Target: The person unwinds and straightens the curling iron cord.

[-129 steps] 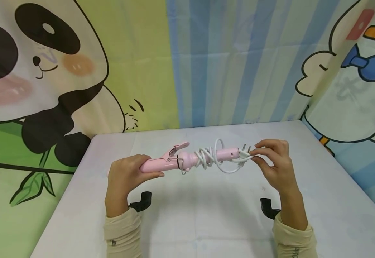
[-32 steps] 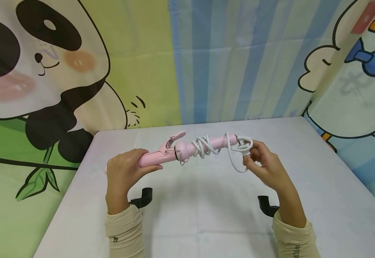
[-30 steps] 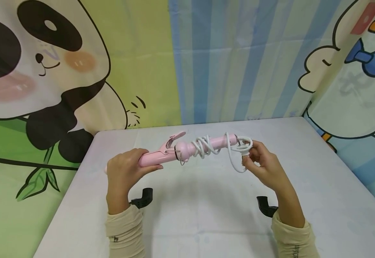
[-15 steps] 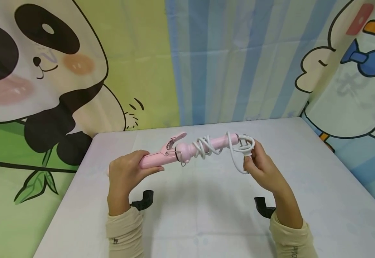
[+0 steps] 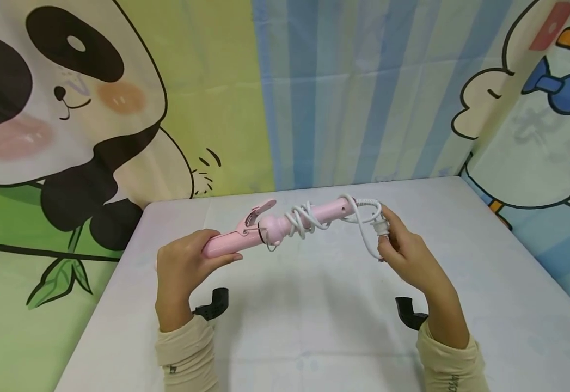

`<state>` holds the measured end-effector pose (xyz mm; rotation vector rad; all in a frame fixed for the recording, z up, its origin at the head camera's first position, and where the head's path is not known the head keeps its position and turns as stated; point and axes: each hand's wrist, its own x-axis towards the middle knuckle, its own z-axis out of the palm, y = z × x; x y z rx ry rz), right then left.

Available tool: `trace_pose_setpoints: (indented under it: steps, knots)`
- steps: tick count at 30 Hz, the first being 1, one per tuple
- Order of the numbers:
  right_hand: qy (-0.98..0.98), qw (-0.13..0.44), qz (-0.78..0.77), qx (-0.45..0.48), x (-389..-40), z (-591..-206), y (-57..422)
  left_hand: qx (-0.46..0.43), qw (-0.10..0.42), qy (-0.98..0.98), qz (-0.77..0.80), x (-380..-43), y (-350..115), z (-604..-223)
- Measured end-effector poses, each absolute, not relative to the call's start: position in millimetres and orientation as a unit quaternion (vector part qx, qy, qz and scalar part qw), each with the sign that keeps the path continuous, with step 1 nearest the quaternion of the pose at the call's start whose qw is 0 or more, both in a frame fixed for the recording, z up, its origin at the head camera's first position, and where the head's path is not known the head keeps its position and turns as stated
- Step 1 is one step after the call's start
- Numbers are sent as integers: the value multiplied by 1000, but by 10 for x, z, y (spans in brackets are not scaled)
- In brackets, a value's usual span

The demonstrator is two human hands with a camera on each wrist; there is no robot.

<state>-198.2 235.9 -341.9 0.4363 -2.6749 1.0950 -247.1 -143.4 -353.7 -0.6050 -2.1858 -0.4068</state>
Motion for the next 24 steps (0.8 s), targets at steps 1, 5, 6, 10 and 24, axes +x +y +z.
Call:
trace_pose_setpoints:
  steps: [1, 5, 6, 10, 24]
  knots:
    - [-908, 102, 381, 144, -1987, -3417, 2352, -242, 408, -865, -164, -2471, -1430, -3534]
    - [-879, 114, 427, 178, -2003, -3429, 2354, -243, 408, -864, -169, -2475, -1422, -3525]
    - [-865, 120, 445, 201, -2008, -3436, 2364, -241, 408, -865, -169, -2475, -1425, -3527]
    - [-800, 130, 499, 308, -2024, -3468, 2418, -234, 398, -873, -158, -2484, -1438, -3550]
    - [-819, 255, 496, 136, -2002, -3462, 2409, -264, 372, -876, -156, -2509, -1380, -3567]
